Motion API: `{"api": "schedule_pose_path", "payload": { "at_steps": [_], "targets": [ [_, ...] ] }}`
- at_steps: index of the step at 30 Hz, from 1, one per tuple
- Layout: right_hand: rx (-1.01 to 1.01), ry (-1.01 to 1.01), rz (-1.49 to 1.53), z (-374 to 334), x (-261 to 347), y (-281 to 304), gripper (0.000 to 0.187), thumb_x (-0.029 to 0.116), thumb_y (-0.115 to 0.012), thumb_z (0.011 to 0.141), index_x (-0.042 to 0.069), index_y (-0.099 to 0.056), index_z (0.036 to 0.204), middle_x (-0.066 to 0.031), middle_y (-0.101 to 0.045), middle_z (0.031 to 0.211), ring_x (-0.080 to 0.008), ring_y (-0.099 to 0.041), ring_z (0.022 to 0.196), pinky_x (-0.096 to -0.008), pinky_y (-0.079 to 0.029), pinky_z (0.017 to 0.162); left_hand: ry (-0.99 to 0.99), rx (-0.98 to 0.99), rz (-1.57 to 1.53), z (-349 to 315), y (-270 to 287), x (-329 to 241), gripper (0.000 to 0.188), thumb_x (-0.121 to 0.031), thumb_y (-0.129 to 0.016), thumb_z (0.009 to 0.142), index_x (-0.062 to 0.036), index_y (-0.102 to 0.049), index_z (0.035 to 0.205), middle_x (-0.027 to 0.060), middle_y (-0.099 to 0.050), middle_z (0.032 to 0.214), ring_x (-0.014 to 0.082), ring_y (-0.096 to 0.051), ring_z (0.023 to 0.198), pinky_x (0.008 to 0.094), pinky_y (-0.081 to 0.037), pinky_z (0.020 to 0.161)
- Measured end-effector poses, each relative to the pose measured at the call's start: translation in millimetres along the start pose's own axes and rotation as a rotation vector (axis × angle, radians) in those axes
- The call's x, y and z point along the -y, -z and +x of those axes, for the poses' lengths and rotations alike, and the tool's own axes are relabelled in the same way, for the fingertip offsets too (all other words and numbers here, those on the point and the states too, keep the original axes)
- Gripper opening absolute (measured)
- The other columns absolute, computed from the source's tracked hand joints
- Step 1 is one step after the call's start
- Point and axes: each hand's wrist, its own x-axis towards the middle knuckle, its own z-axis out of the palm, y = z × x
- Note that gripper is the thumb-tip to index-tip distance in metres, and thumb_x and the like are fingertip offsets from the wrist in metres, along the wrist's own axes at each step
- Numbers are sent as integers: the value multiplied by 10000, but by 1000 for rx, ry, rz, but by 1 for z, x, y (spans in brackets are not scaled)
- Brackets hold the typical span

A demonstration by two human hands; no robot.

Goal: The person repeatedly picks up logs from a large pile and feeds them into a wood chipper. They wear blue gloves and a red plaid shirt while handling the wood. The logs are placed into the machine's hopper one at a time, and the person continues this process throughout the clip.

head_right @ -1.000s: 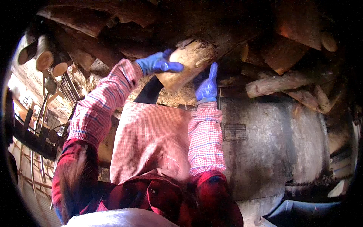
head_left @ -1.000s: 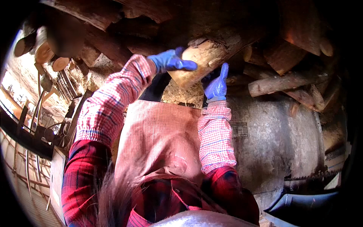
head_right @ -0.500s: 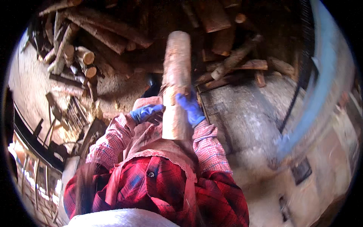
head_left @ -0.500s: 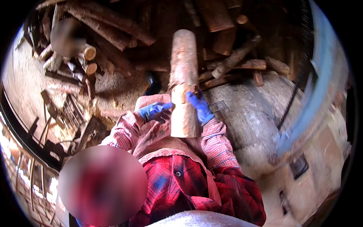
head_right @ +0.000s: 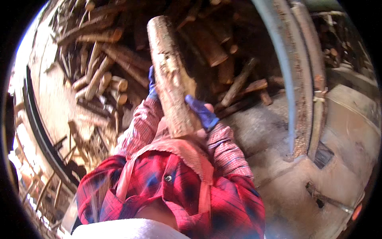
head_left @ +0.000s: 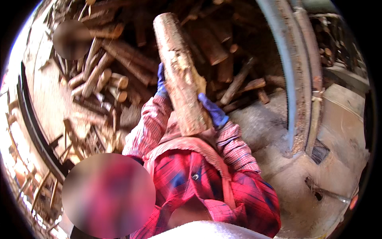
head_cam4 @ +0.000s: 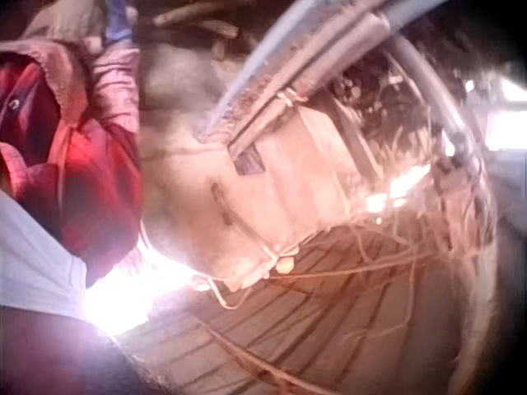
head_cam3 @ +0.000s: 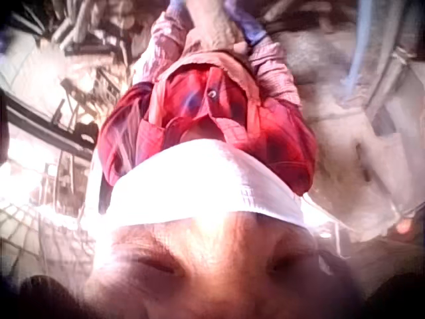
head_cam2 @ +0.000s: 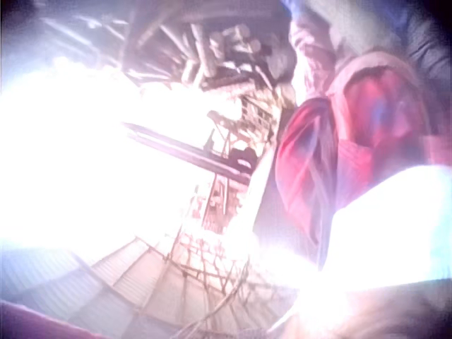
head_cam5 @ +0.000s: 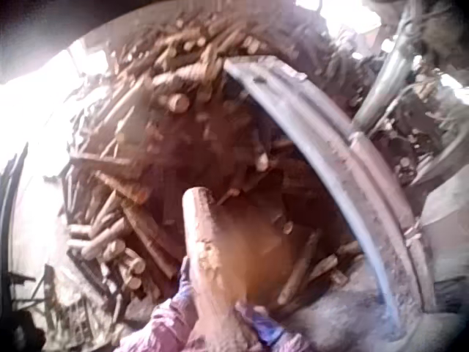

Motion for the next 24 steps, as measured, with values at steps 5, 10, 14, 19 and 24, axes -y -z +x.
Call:
{"api": "schedule_pose_path", "payload": {
  "at_steps": [5,10,14,19,24],
  "targets": [
    [178,211,188,6,165,-27,769,408,-675,891,56,-331,1482,-31,-469,1395,-180,-453,1258,-364,-361,1076,263,658,-476,101,-142,-57,693,-525,-516,925,-57,-431,1429,169,-530,1369,353,-515,1238,484,-402,1080],
    [151,1018,-368,166,257,139,528,190,-715,854,57,-489,1313,-26,-617,1048,-177,-613,876,-342,-523,780,-602,662,354,138,-362,-125,537,-403,-479,982,-58,-472,1394,113,-552,1345,266,-538,1231,430,-398,1061],
    [-128,995,-341,70,505,116,504,151,-767,821,41,-545,1260,-60,-648,1056,-173,-636,922,-312,-545,789,-408,496,605,118,-461,-163,362,-303,-542,940,-57,-593,1201,73,-612,1147,195,-596,1069,332,-467,868],
    [-241,828,-781,110,622,223,905,316,-860,712,2,-380,1412,-172,-572,1290,-257,-585,1164,-363,-469,1019,-505,687,1173,147,-372,-116,281,-282,-625,904,-30,-571,1015,12,-543,972,152,-505,869,286,-435,777],
    [-799,352,-1787,111,556,220,1154,689,-728,671,49,-253,1506,-322,-479,1359,-428,-503,1256,-463,-417,1059,23,32,986,99,-188,-50,420,-314,-716,867,20,-613,1101,22,-624,936,146,-554,863,294,-459,792]
  ]
}}
